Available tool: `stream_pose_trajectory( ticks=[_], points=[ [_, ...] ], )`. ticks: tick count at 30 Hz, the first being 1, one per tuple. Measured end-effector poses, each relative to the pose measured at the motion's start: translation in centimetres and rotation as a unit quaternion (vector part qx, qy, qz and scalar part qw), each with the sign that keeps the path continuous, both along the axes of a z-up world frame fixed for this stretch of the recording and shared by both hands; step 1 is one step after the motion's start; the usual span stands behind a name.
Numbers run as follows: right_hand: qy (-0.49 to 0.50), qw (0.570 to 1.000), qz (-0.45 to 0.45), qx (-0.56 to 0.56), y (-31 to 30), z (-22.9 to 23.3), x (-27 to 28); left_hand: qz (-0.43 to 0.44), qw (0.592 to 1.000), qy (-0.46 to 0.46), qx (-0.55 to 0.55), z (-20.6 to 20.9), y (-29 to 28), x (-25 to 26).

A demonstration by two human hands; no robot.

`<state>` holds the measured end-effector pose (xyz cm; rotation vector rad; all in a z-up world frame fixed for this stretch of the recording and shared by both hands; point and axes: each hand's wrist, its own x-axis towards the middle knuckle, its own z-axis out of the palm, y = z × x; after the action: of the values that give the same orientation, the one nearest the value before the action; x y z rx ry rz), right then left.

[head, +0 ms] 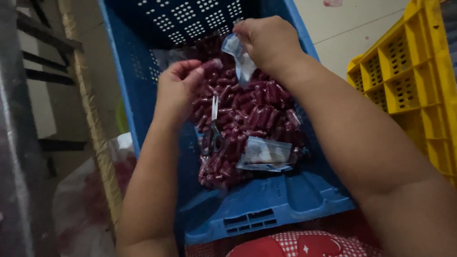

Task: The person is sorting and packing small individual packets and larger bags of meat sticks into a blue plastic crate.

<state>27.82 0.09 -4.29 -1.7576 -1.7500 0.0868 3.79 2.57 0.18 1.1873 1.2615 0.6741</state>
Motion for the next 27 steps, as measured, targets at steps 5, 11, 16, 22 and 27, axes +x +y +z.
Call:
stream_pose_trajectory(
  ticks=[5, 11, 16, 22, 27],
  points=[
    [-0.155, 0.987, 0.020, -0.036, -0.6, 0.8, -2.1, -0.075, 0.942, 0.168, 0.282, 4.1, -4.3, 0.4],
    [-0.173, 0.982, 0.072, -0.029, -1.2, 0.0, -3.5, -0.151, 0.875, 0.209, 0.410, -0.3, -3.1, 1.4],
    [-0.089, 0.988, 0.099, -0.074, -1.7, 0.7, -5.1, -0.196, 0.872, 0.240, 0.378, -2.7, -2.9, 2.0],
    [0.078, 0.984, 0.116, -0.108, -1.9, 1.3, -5.6, -0.198, 0.863, 0.232, 0.402, -5.0, -2.5, 2.2],
    [0.169, 0.973, 0.126, -0.097, -1.8, 1.1, -5.5, -0.220, 0.859, 0.260, 0.382, -5.5, -2.2, 2.0]
  ],
)
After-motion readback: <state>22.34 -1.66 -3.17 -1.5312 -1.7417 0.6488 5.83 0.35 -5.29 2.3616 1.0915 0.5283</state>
